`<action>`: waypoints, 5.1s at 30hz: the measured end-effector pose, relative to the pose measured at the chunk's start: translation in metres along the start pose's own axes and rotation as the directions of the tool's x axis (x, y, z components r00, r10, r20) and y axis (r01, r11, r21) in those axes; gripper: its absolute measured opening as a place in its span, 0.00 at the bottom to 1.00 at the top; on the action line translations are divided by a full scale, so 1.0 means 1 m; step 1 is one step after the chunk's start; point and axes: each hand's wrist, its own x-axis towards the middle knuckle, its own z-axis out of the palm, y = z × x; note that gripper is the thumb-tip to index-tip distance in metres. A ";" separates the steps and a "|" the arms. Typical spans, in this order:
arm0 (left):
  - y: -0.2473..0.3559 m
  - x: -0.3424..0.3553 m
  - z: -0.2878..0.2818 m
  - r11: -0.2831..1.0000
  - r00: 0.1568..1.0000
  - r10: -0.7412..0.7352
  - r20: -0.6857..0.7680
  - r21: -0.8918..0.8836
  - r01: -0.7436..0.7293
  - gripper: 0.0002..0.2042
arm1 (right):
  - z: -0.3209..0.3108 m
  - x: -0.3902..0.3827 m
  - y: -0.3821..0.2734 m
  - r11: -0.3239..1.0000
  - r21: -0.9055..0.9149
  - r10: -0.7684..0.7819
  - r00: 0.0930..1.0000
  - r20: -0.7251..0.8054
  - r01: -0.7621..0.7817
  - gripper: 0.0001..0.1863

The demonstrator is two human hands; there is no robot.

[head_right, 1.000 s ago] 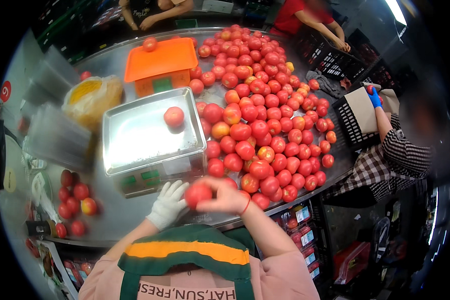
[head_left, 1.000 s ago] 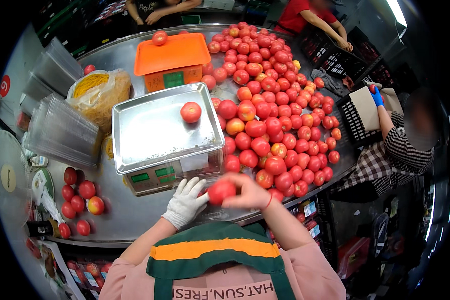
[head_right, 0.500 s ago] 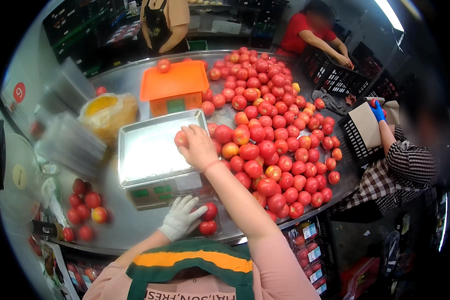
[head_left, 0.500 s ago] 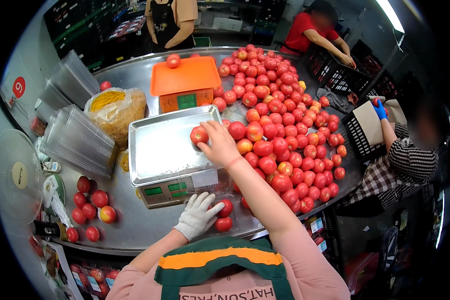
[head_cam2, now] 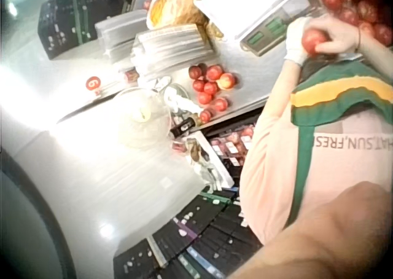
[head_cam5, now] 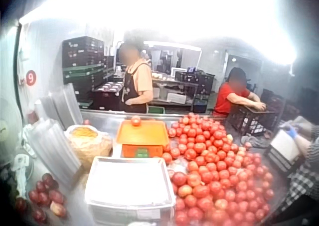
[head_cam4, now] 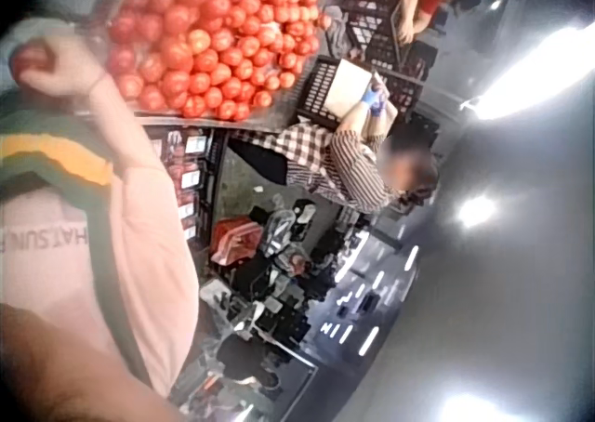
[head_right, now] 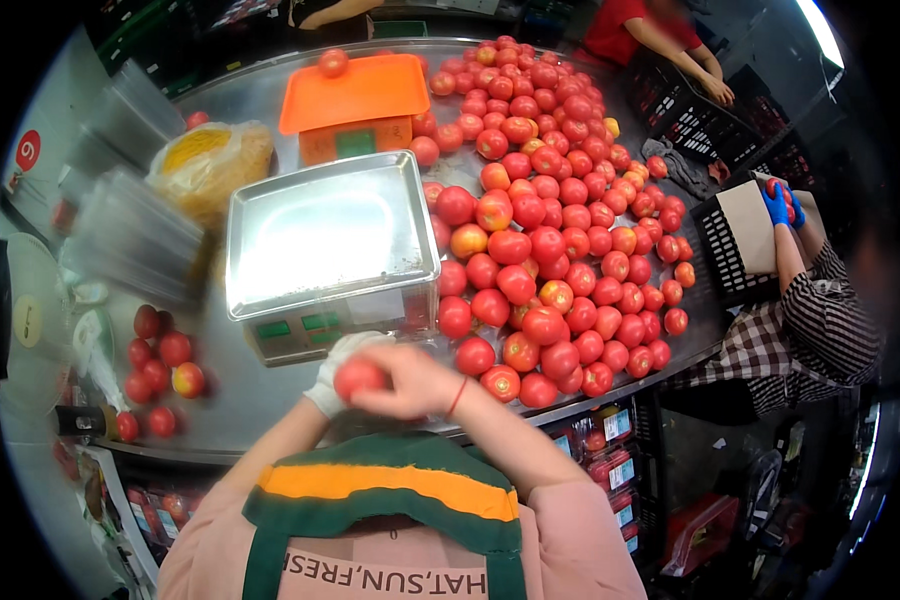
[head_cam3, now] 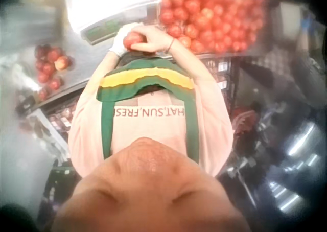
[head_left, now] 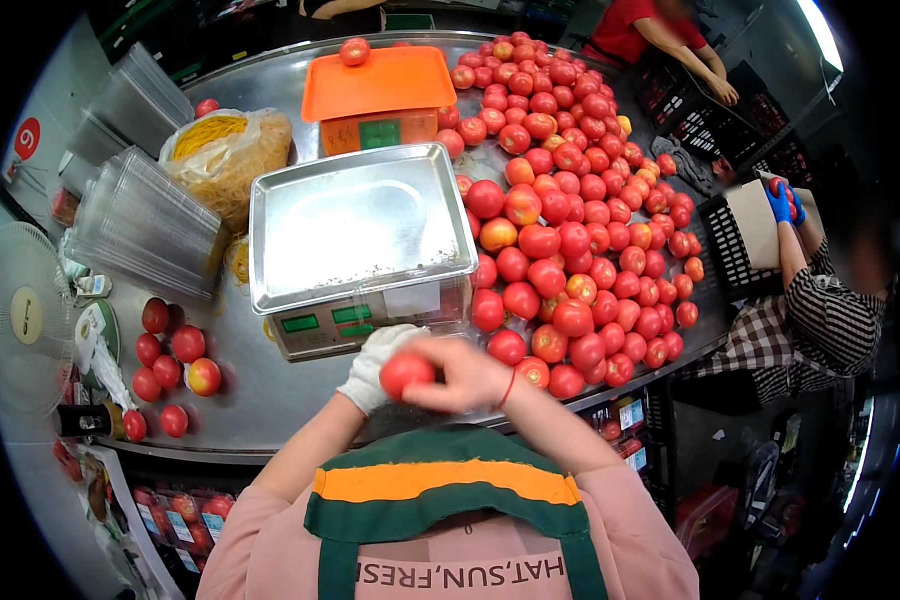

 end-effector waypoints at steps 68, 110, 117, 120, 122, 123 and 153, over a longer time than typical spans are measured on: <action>-0.045 -0.066 -0.148 0.653 0.480 -0.755 -0.446 -0.574 0.494 0.07 | 0.063 -0.059 0.060 0.782 0.397 0.565 0.816 -0.125 -0.480 0.09; 0.130 0.021 -0.026 0.560 0.994 -0.069 0.083 -0.821 0.107 0.31 | 0.031 -0.102 0.035 0.650 0.750 0.416 0.770 -0.483 0.119 0.42; 0.103 0.021 -0.008 0.805 0.696 -0.042 0.717 -0.388 0.448 0.31 | 0.054 -0.261 0.050 0.496 0.517 0.462 0.292 -0.838 0.698 0.30; 0.094 0.006 -0.004 0.757 0.626 -0.127 0.769 -0.333 0.562 0.26 | 0.070 -0.331 0.075 0.497 0.485 0.720 -0.031 -0.693 0.719 0.29; 0.082 -0.004 -0.001 0.713 0.609 -0.259 0.749 -0.278 0.644 0.25 | 0.050 -0.355 0.078 0.602 0.471 0.748 -0.250 -0.614 0.644 0.27; 0.080 -0.004 -0.002 0.717 0.608 -0.273 0.745 -0.264 0.645 0.25 | 0.038 -0.367 0.083 0.641 0.483 0.736 -0.300 -0.606 0.597 0.26; -0.059 -0.011 -0.388 0.536 0.740 -0.268 -0.618 0.542 0.647 0.18 | 0.061 -0.155 0.074 0.760 -0.456 0.048 0.739 -0.672 -0.464 0.02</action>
